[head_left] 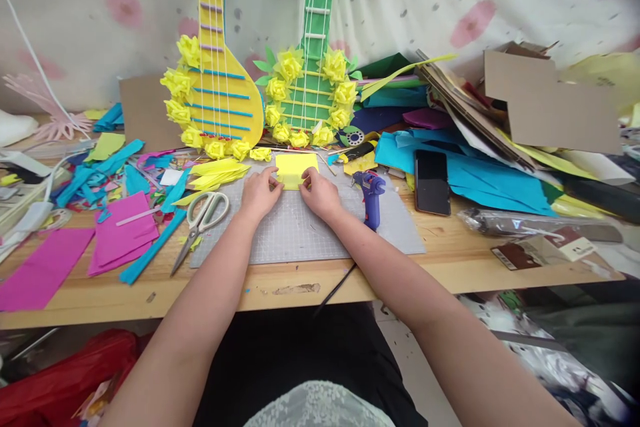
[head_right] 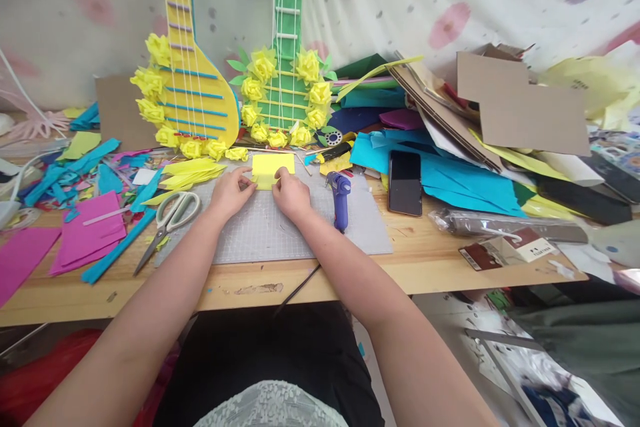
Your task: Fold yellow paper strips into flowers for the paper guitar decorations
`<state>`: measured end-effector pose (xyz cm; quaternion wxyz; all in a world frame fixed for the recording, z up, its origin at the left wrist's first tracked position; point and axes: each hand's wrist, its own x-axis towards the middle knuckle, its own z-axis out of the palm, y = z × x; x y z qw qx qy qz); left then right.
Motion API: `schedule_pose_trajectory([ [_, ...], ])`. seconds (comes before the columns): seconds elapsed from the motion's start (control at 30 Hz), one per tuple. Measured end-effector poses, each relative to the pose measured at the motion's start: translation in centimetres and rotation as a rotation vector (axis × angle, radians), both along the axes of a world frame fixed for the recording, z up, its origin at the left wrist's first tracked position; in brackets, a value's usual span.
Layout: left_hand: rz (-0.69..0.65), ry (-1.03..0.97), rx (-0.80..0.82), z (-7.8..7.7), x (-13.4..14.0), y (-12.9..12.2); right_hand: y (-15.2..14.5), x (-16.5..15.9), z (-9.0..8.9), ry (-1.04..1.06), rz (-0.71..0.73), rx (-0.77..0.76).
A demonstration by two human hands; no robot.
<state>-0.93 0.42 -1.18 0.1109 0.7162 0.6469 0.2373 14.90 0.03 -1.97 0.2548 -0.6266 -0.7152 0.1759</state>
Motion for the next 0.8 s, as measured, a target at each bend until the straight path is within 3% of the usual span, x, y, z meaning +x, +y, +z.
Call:
schedule_pose_trajectory([
  [0.53, 0.049, 0.093, 0.083, 0.0, 0.9, -0.3, -0.5, -0.6, 0.3, -0.196, 0.002, 0.034],
  [0.8, -0.001, 0.191, 0.094, -0.4, 1.2, -0.4, -0.7, -0.9, 0.6, -0.274, 0.005, 0.025],
])
